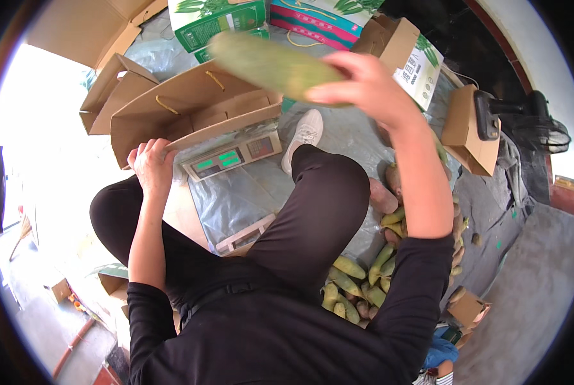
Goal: Sort and weigh vegetables into cardboard boxes.
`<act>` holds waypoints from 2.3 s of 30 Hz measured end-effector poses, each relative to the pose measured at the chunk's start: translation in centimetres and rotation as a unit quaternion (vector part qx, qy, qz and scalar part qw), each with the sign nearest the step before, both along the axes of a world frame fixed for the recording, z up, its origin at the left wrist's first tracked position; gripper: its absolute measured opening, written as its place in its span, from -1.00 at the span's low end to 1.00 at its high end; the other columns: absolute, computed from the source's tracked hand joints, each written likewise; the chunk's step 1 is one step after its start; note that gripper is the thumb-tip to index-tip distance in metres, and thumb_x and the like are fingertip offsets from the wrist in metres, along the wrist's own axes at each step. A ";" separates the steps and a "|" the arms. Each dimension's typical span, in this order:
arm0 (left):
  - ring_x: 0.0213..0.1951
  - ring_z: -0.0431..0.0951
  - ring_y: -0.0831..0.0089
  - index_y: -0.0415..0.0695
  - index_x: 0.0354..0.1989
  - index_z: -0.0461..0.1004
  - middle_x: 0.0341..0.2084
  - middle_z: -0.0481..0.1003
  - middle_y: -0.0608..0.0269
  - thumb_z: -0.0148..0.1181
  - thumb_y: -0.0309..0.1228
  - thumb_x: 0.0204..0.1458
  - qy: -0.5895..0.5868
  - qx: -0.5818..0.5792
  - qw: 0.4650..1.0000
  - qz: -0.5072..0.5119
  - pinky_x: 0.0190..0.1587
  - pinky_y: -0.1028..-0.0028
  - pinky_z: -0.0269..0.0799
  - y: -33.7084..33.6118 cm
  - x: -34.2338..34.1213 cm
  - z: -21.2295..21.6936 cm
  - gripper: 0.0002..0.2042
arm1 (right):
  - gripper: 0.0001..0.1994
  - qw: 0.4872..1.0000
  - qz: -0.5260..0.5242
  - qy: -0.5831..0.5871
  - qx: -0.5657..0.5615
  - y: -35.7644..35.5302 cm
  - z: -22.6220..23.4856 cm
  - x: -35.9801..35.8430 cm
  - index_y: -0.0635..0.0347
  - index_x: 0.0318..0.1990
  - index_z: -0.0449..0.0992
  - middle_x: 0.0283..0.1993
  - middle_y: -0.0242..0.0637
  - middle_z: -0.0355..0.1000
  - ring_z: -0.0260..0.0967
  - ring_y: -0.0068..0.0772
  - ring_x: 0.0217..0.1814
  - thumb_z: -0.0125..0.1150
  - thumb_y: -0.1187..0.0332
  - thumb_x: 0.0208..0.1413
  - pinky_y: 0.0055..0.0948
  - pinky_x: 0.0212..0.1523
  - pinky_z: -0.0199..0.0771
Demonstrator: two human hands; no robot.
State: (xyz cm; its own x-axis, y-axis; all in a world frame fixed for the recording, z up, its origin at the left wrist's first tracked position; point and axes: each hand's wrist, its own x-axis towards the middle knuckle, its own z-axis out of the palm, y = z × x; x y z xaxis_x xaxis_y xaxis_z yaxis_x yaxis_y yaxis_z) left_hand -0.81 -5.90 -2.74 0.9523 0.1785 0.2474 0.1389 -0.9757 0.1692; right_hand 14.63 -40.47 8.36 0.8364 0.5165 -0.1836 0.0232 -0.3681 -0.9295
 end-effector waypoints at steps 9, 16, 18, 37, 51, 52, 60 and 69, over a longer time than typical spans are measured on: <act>-0.20 0.43 0.29 -0.01 -0.35 0.47 -0.40 0.48 0.32 0.25 -0.35 -0.18 0.048 0.035 0.998 0.017 0.00 0.21 0.12 -0.6 0.3 -0.1 -0.82 | -0.46 0.912 0.188 -0.092 -0.354 19.5 -6.9 2.1 0.18 -0.25 0.60 -0.23 -0.15 0.53 0.49 -0.22 -0.17 0.41 0.00 -0.41 -0.33 -0.18 0.45; -0.20 0.44 0.29 -0.04 -0.34 0.48 -0.38 0.49 0.30 0.23 -0.37 -0.14 0.067 0.031 0.997 0.029 0.02 0.22 0.12 -0.8 -0.1 0.1 -0.84 | -0.54 0.872 0.223 -0.148 -0.410 24.8 -11.7 -1.0 0.09 -0.07 0.53 -0.03 -0.25 0.48 0.41 -0.28 0.03 0.29 0.07 -0.14 -0.09 -0.01 0.32; -0.20 0.43 0.29 -0.06 -0.34 0.47 -0.37 0.49 0.30 0.23 -0.38 -0.14 0.077 0.027 0.996 0.020 0.02 0.23 0.12 -0.6 -0.2 0.4 -0.83 | -0.51 0.916 0.245 -0.126 -0.292 23.9 -10.2 -0.8 0.11 -0.08 0.52 -0.07 -0.20 0.48 0.42 -0.23 0.00 0.30 0.04 -0.16 -0.15 -0.04 0.37; -0.20 0.44 0.29 -0.07 -0.31 0.45 -0.35 0.51 0.32 0.23 -0.34 -0.11 0.035 0.067 0.997 -0.006 0.03 0.25 0.14 -1.6 0.9 -1.4 -0.81 | -0.70 0.869 -0.284 -0.073 -0.399 -27.4 -25.2 -9.0 0.17 -0.22 0.51 -0.23 -0.05 0.47 0.41 -0.02 -0.14 0.24 0.24 -0.14 -0.22 -0.11 0.40; -0.22 0.43 0.25 -0.11 -0.39 0.47 -0.42 0.48 0.26 0.25 -0.38 -0.18 0.046 0.055 0.997 0.014 0.03 0.28 0.14 -0.8 0.5 -0.3 -0.83 | -0.70 0.736 -0.192 -0.030 -0.648 -21.3 -34.7 -15.9 -0.05 -0.05 0.41 -0.04 -0.38 0.35 0.24 -0.29 0.09 0.11 0.20 0.03 -0.05 -0.04 0.19; -0.23 0.44 0.26 -0.11 -0.40 0.47 -0.43 0.48 0.26 0.26 -0.39 -0.18 0.043 0.045 0.998 0.015 0.04 0.28 0.13 -0.9 0.6 -0.4 -0.83 | -0.71 0.733 -0.168 -0.027 -0.658 -21.7 -35.0 -16.0 -0.05 -0.06 0.41 -0.04 -0.38 0.35 0.24 -0.30 0.09 0.12 0.24 0.02 -0.05 -0.04 0.19; -0.26 0.43 0.28 -0.11 -0.46 0.45 -0.48 0.45 0.29 0.25 -0.39 -0.21 0.031 0.033 0.999 0.015 0.00 0.29 0.15 -1.1 0.6 0.0 -0.86 | -0.66 0.706 -0.133 0.025 -0.695 -22.0 -36.9 -15.7 -0.06 -0.07 0.39 -0.05 -0.39 0.35 0.27 -0.30 0.06 0.19 0.32 -0.07 -0.01 -0.03 0.18; -0.30 0.44 0.32 -0.06 -0.53 0.48 -0.51 0.46 0.36 0.30 -0.41 -0.25 0.003 0.024 1.000 0.001 -0.02 0.30 0.16 -1.1 0.8 -0.3 -0.88 | -0.43 0.882 -0.468 0.052 0.022 -25.8 -33.9 -14.2 0.28 0.06 0.24 -0.04 -0.31 0.33 0.29 -0.47 0.00 0.34 0.51 -0.18 -0.48 0.07 0.27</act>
State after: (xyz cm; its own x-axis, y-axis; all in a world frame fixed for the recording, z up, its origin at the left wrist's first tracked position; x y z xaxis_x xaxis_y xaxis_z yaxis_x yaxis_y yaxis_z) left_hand -0.04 -6.99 -3.00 0.9534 0.1693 0.2496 0.1425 -0.9823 0.1218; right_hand 0.41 -66.27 -25.59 0.8797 -0.3833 -0.2816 -0.3581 -0.1440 -0.9225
